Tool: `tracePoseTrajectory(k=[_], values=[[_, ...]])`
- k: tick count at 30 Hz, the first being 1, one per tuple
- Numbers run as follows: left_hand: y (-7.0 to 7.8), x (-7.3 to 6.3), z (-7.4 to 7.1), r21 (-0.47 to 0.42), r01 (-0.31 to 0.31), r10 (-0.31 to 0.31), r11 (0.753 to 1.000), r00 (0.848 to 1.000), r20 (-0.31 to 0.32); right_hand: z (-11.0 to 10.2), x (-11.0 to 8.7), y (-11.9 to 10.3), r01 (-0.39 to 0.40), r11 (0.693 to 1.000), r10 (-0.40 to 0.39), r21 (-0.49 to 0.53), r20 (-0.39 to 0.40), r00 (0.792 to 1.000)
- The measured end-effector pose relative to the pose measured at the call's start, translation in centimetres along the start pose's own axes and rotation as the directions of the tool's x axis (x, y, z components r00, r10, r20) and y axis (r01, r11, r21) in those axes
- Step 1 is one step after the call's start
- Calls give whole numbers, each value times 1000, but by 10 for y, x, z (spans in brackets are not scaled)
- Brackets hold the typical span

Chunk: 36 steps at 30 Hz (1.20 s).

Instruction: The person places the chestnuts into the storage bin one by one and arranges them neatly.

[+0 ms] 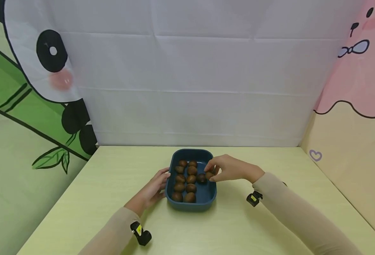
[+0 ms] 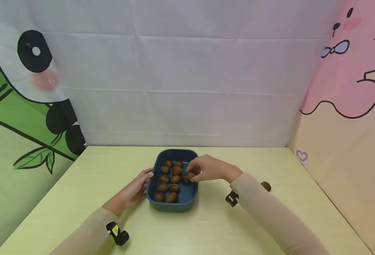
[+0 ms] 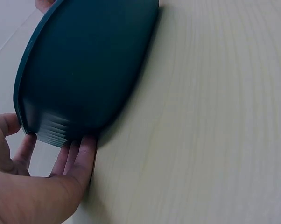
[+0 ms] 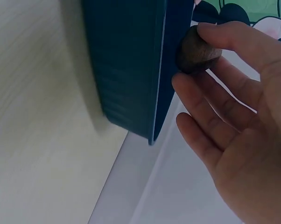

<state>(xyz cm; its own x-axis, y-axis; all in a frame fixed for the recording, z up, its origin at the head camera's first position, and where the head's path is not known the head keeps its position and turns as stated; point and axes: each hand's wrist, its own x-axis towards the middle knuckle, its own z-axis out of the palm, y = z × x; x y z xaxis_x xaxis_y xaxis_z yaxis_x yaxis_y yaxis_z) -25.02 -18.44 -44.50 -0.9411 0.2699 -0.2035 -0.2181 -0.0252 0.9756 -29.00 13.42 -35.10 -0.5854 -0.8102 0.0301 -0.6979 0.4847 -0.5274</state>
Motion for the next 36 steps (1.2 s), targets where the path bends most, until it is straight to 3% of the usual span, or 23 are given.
tracePoseTrajectory(k=[5, 13, 22, 36], values=[[0, -1, -1, -7, -2, 2, 1000, 1000, -2, 15, 17, -8, 10, 997, -7, -72, 41, 999], [-1, -3, -3, -14, -7, 7, 1000, 1000, 0, 37, 31, -2, -17, 995, 23, -101, 62, 998], [-2, -1, -3, -15, -10, 10, 1000, 1000, -6, 47, 33, -3, 2, 973, 4, -231, 25, 1000], [0, -3, -3, -11, -12, 12, 1000, 1000, 8, 52, 33, -3, 15, 947, -14, -320, 5, 1000]])
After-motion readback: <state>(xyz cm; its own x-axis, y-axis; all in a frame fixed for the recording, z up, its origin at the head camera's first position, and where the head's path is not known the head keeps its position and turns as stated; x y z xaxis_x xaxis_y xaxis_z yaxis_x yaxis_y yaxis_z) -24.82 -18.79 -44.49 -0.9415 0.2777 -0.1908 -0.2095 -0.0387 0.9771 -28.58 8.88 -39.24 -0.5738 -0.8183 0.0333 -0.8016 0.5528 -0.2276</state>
